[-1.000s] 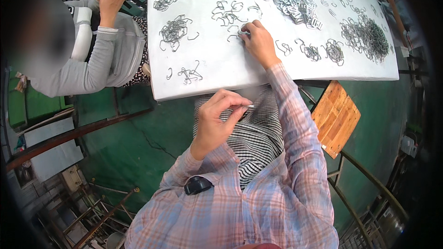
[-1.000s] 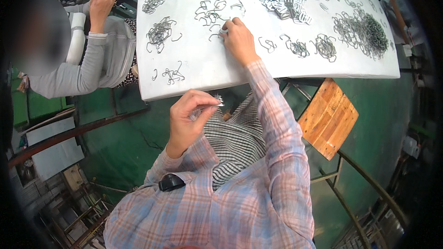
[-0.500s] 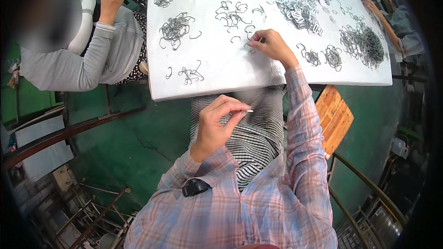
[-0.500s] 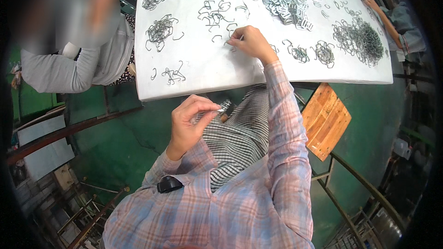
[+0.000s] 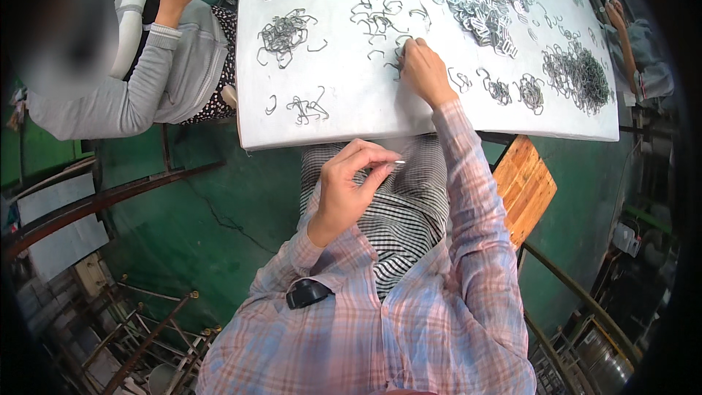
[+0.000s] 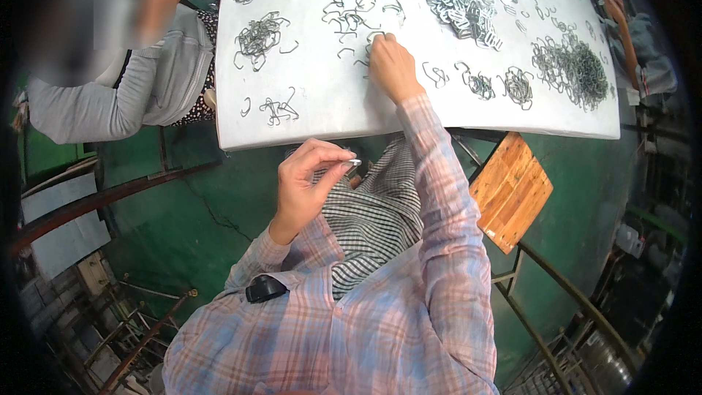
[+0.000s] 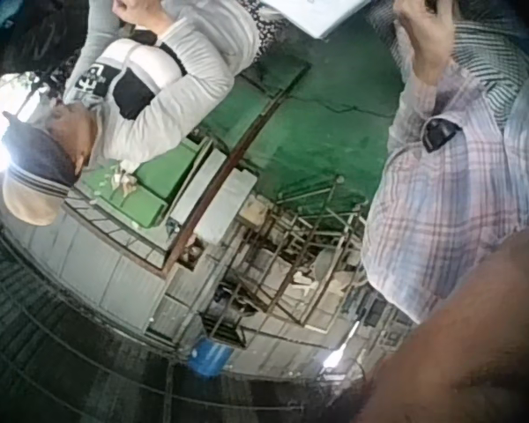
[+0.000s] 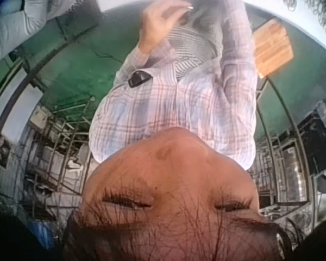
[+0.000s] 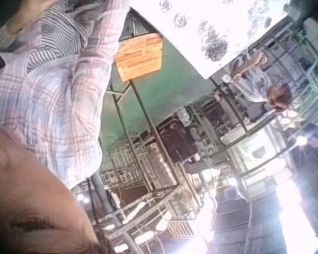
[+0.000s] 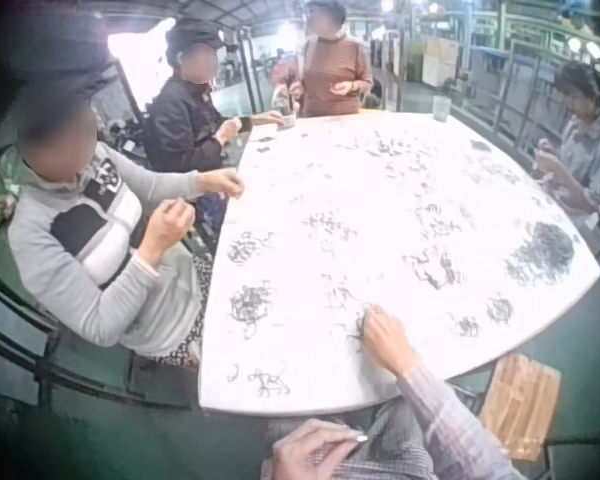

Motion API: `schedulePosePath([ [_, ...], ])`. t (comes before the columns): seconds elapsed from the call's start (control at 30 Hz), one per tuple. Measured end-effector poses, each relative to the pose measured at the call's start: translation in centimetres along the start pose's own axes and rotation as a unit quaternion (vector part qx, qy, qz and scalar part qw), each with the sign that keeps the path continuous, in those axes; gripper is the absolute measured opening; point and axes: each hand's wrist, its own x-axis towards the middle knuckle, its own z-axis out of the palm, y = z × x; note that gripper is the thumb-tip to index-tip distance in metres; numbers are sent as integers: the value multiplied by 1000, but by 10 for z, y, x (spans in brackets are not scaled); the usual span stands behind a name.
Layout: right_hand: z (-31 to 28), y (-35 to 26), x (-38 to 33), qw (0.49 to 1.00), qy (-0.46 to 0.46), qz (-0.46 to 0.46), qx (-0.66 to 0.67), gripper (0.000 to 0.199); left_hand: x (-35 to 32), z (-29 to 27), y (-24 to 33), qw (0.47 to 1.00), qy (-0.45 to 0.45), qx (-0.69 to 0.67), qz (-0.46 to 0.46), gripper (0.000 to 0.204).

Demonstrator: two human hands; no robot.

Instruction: The person sits at a table and repeatedly picks up small metal paperclips, links them together by hand, and places the resulting chains onto a white board. The person occasionally reaches up to hang completed chains on a nearby metal frame.

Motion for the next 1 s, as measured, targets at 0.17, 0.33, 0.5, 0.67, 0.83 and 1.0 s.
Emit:
schedulePosePath([
  [0.17, -10, 13, -20, 995, 47, 2, 83, 12, 0, 7, -9, 999, -17, -40, -33, 19],
  [0.33, -1, 5, -5, 986, 80, 24, 143, 17, 0, 13, -11, 999, -32, -19, -28, 20],
  [0.5, 4, 1, -1, 999, 6, -26, 39, 8, 1, 20, -6, 998, -25, -34, -39, 20],
  [0.67, -14, 17, -44, 989, 64, -48, 127, 11, 3, 28, -14, 998, -22, -40, -44, 21],
  [0.83, -60, 12, -101, 956, 47, 80, 278, 11, 5, 38, -21, 992, -31, -74, -100, 25],
  [1.0, -97, -21, -169, 753, 0, 229, 617, 10, 4, 46, -26, 983, 5, -117, -141, 33],
])
